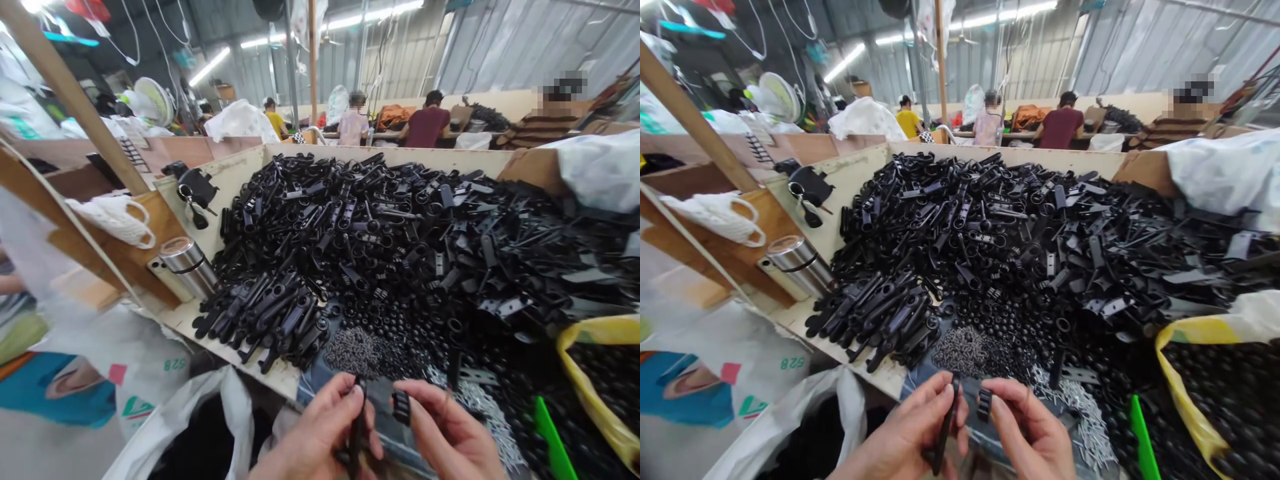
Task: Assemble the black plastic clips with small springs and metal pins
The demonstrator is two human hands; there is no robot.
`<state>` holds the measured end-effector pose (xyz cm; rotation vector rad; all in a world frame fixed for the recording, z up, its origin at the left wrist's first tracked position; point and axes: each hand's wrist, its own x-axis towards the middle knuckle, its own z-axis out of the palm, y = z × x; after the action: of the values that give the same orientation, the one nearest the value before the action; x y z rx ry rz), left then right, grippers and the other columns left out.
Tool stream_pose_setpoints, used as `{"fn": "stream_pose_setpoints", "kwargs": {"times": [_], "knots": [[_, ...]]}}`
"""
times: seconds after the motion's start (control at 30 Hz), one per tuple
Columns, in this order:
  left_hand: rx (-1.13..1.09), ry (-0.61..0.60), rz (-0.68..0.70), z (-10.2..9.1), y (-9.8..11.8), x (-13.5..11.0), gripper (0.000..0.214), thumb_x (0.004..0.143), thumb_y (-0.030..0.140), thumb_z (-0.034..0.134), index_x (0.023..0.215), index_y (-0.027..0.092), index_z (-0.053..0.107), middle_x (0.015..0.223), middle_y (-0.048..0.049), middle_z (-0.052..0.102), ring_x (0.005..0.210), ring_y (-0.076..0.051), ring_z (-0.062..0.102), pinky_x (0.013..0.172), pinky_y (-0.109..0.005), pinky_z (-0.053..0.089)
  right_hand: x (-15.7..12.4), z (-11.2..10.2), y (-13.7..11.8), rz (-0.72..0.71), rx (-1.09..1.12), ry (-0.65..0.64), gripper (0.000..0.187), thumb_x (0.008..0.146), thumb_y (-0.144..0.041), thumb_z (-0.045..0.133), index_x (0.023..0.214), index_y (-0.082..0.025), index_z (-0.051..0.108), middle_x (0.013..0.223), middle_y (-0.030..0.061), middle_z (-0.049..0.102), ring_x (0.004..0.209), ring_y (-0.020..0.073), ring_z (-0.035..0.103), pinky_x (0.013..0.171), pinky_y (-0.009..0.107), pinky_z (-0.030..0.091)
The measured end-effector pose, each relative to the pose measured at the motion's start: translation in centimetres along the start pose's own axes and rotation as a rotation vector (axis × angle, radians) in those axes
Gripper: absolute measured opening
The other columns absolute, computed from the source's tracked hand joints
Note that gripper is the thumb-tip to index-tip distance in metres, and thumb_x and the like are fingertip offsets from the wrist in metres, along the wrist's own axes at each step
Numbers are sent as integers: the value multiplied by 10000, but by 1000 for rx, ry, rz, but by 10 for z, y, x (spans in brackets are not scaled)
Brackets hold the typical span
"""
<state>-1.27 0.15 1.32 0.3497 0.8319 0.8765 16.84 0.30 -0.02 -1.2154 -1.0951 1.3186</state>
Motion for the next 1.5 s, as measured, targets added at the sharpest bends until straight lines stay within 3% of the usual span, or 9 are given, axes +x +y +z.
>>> {"fn": "stream_pose_setpoints", "kwargs": {"times": [0.1,0.23,0.33,0.5,0.8,1.0,1.17,1.33,1.5], "knots": [[396,85,109,-1,1,-4,282,810,391,763,951,228,582,737,42,651,428,-79,508,350,-165,322,0,-3,-8,-125,-172,-28,272,872,-486,743,947,-234,812,846,61,771,710,209,713,627,264,583],[768,114,269,-2,0,-3,202,811,181,635,1000,225,691,839,-4,723,711,-163,645,559,-216,460,-4,2,-14,-342,-447,-73,181,953,-355,662,943,-237,798,736,19,710,591,156,621,545,232,503],[907,109,236,-3,-6,-3,212,829,190,569,952,244,733,830,-1,743,732,-193,644,665,-273,497,-8,3,-10,-466,-563,-103,176,998,-250,596,1010,-225,770,813,35,718,684,164,664,632,243,524],[972,111,244,-6,-12,-7,336,807,200,589,1109,249,727,1089,-61,763,1084,-279,657,981,-380,486,-16,1,-2,-510,-639,-100,167,1007,-196,579,1046,-215,740,835,36,709,725,166,678,657,243,528],[1014,128,108,-10,-16,-14,470,847,284,576,1306,244,667,1385,-138,674,1348,-347,558,1152,-541,368,-22,0,-1,-639,-767,-122,203,1013,-125,528,1096,-196,700,829,43,688,714,162,681,648,238,547],[1148,21,10,-13,-10,-22,527,895,287,529,1416,235,578,1495,-128,588,1414,-315,498,1190,-500,341,-25,-10,-7,-793,-995,-280,312,1080,-141,352,1143,-160,657,841,65,691,678,156,675,588,231,547],[1193,-88,-1,-11,-2,-28,566,899,446,602,1416,216,582,1465,-134,615,1393,-356,510,1169,-499,380,-26,-21,-16,-895,-1082,-468,368,1090,-126,276,1185,-102,631,859,93,690,693,177,662,549,263,523],[1185,-146,-24,-9,-4,-28,554,975,476,492,1462,214,526,1483,-140,598,1397,-328,512,1169,-502,379,-26,-20,-14,-842,-953,-519,309,1075,-112,351,1213,-124,628,887,81,672,708,167,648,593,256,526],[1267,-139,22,-10,-7,-34,529,1015,468,427,1480,221,487,1555,-142,521,1441,-301,462,1187,-471,360,-26,-13,-7,-361,-651,-278,237,996,-253,613,1229,-240,660,908,18,648,650,138,597,575,236,507]]}}
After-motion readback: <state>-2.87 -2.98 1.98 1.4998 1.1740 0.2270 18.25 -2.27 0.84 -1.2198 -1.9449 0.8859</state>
